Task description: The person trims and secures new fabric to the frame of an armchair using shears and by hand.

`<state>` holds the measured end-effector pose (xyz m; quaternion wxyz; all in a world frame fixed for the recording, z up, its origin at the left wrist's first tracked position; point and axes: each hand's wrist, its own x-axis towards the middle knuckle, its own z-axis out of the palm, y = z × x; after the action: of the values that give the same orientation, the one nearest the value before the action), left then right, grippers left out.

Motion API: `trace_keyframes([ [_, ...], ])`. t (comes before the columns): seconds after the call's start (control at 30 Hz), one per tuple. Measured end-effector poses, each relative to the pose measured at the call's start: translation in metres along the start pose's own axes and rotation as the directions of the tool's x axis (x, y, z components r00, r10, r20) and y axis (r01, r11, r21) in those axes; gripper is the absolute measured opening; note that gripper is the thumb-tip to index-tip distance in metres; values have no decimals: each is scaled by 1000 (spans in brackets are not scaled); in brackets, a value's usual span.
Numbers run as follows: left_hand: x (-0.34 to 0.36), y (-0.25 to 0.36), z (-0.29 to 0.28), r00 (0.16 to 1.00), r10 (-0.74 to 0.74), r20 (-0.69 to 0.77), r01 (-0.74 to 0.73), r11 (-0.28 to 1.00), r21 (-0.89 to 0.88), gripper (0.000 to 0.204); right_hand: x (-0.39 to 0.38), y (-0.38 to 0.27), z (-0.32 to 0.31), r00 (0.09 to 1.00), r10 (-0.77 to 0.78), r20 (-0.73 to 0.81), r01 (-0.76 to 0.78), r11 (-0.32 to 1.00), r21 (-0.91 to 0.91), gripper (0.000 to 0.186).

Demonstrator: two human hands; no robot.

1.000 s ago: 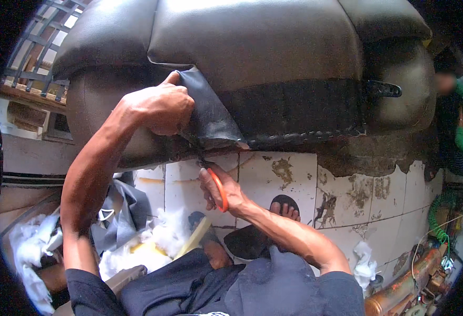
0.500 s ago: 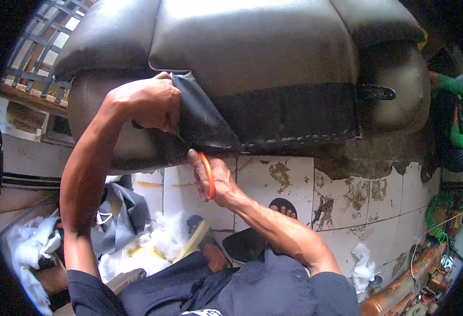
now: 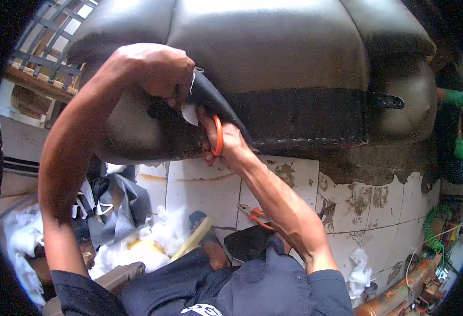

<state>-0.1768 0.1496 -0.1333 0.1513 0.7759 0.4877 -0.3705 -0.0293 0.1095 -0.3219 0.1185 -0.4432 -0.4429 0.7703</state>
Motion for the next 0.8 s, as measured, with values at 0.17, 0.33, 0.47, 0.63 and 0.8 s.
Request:
trace_keyframes([
  [0.17, -11, -32, -14, 990, 49, -130, -32, 992, 126, 19, 15, -11, -8, 997, -34, -65, 37, 998, 59, 58],
  [0.33, -29, -35, 21, 979, -103, -173, 141, 964, 223, 16, 38, -2, 2, 990, -135, 46, 129, 985, 112, 54],
  [0.47, -27, -27, 47, 965, -165, -204, 220, 931, 292, 20, 27, -11, -4, 988, -130, 80, 132, 991, -24, 53],
  [0.63, -19, -16, 61, 973, -152, -175, 199, 935, 292, 19, 35, -7, -9, 985, -148, 87, 145, 989, 37, 54],
  [0.8, -12, -14, 82, 918, -222, -329, 259, 963, 73, 15, 34, -4, -9, 983, -147, 106, 140, 988, 71, 47],
])
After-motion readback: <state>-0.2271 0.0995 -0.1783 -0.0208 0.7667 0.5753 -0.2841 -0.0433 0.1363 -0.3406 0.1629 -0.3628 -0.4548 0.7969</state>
